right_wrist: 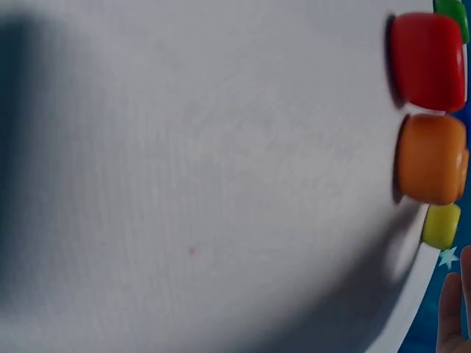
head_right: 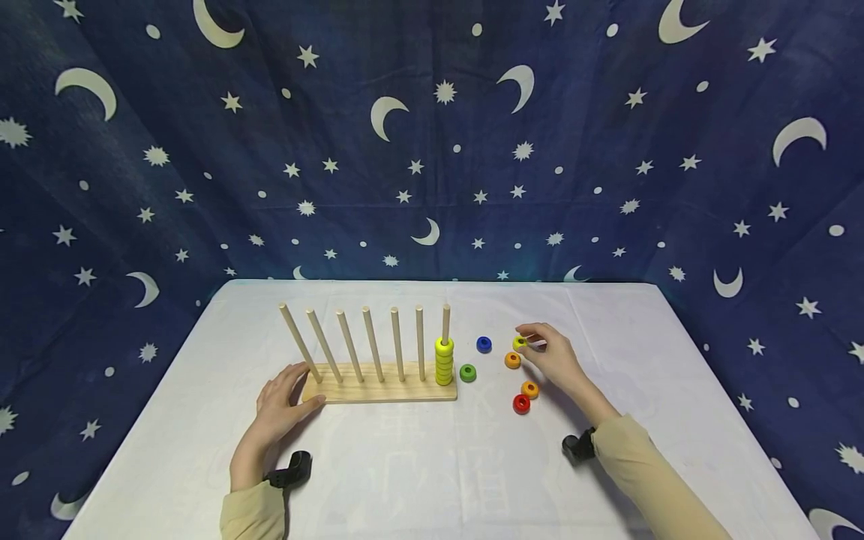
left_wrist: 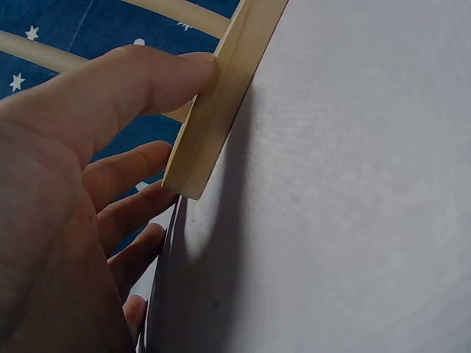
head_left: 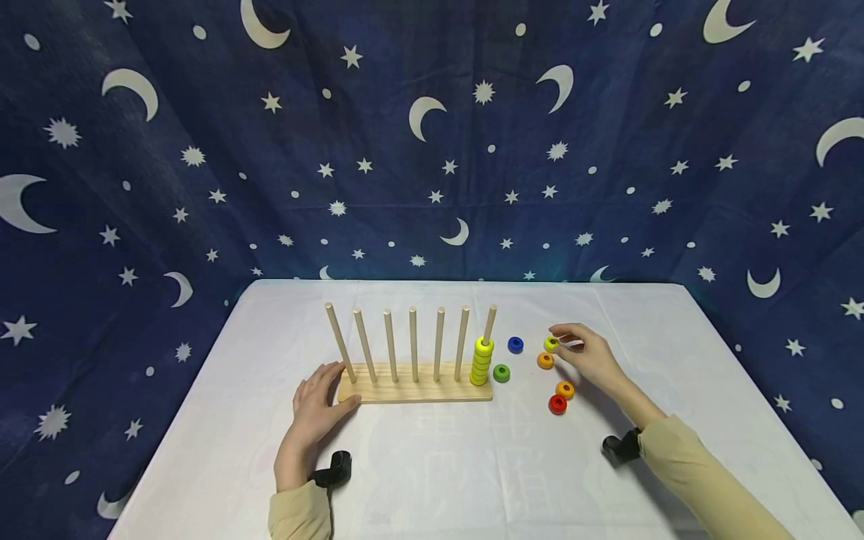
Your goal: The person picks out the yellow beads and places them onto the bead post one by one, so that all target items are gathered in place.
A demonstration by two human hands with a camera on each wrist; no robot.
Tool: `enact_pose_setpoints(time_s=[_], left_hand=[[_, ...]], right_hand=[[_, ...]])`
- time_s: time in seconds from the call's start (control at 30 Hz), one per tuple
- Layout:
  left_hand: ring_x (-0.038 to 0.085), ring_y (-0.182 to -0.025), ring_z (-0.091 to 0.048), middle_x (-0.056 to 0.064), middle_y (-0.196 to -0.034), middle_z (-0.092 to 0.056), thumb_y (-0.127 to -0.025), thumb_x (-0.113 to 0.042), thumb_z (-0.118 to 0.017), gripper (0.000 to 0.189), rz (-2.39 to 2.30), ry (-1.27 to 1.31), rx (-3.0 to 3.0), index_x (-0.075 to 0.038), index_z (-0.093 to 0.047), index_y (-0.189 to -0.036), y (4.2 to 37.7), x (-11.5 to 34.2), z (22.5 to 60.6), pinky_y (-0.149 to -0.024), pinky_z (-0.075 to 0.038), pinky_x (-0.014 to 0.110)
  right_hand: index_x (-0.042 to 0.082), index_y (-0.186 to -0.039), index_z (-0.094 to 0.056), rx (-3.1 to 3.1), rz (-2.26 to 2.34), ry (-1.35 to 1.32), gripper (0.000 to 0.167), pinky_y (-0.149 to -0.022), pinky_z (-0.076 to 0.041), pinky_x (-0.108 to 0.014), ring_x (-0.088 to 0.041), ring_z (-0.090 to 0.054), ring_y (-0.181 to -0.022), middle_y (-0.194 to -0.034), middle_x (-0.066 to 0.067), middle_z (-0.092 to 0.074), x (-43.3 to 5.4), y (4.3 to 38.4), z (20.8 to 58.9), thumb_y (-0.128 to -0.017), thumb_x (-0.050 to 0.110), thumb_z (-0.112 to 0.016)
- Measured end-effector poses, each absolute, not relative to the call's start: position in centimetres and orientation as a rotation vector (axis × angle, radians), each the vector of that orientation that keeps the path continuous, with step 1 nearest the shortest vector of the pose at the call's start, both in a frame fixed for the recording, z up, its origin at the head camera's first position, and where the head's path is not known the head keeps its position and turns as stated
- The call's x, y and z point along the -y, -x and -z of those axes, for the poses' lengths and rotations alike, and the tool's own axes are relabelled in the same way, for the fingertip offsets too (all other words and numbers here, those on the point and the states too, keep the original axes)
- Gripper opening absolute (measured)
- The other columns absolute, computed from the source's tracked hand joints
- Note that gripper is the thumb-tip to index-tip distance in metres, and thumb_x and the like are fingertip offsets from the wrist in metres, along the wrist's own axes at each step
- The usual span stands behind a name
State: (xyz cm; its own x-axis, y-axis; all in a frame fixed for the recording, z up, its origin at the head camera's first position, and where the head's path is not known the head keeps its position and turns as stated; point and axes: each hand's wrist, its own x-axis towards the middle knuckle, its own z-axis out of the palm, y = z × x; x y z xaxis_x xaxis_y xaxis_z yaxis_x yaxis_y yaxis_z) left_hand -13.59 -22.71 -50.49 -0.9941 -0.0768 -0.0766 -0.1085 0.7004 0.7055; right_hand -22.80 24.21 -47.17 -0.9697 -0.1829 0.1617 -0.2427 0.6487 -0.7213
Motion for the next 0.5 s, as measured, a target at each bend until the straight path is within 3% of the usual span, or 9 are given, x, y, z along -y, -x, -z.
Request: enact_pose_setpoints(time_s=[0.23,0.5], left_hand=[[0.037,-0.148,-0.015,0.017,-0.155,-0.031,-0.084,-0.029,-0.069,0.072,-1.192,0.16,-2.857,-0.008,-0.038,-0.146,13.6,22.7,50.4,-0.119,0.006,0.056],[0.037,-0.147,-0.015,0.017,-0.155,-0.031,-0.084,-0.029,-0.07,0.072,-1.207,0.159,-2.852,-0.008,-0.038,-0.146,13.6,22.7,50.4,-0.119,0.006,0.056]], right_hand=[[0.0,-0.127,-0.056,2.849,-1.289,-0.293,0.041,-0.092,-0.051,-0.047,-0.038,-0.061,-0.105,-0.123,-0.025,-0.06,-24.7,23.6,47.9,-0.088,0.005,-0.066],[0.001,-0.13,-0.053,2.975,-1.2,-0.205,0.045,-0.083,-0.049,-0.031,-0.03,-0.058,-0.099,-0.118,-0.023,-0.059,-24.7,24.3,48.7,-0.087,0.008,-0.065]])
